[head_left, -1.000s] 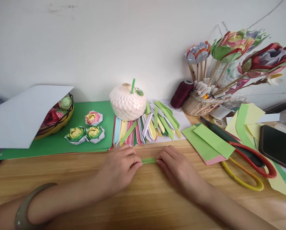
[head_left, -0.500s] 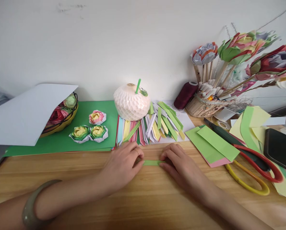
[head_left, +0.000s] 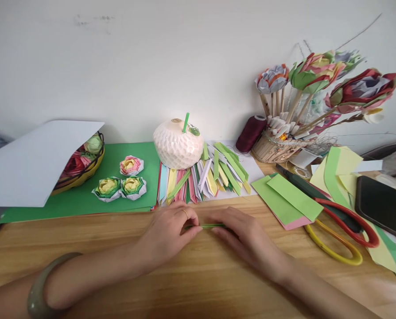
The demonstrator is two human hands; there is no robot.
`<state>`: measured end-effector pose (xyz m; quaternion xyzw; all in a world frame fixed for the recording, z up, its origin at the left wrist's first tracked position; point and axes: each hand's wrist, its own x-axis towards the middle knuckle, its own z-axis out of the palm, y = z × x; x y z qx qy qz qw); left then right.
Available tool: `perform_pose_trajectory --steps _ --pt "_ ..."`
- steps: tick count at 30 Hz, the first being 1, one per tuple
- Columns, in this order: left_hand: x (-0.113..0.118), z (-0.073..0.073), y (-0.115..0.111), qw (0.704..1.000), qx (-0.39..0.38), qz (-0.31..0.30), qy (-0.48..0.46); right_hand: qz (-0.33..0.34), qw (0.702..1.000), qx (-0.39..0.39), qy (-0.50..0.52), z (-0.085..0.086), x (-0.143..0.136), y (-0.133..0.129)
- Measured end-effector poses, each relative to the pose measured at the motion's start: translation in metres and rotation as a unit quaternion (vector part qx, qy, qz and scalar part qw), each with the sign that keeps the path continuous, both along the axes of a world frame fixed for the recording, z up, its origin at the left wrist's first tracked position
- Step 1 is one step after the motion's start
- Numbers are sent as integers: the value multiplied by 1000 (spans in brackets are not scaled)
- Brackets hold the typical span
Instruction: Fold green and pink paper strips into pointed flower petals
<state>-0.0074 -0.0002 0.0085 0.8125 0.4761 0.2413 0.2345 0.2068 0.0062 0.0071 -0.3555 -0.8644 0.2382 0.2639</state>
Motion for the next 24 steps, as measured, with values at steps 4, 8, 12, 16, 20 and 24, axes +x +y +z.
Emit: perform_pose_trajectory --steps 4,8,12,16,20,24 --pt "2 0 -2 996 -52 -10 -71 11 998 52 31 -1 -4 -4" --pt "2 2 -3 990 -93 -38 -96 13 994 92 51 1 -6 -8" --pt "2 5 -5 988 -113 -36 -99 26 993 93 65 3 -7 -10" --pt "3 4 -6 985 -130 -18 -109 20 994 80 71 4 -7 -10" --pt "2 1 -7 984 -112 5 -137 20 994 79 71 4 -8 -10" --pt "3 2 -7 981 -111 -3 -161 17 996 54 65 5 -9 -11"
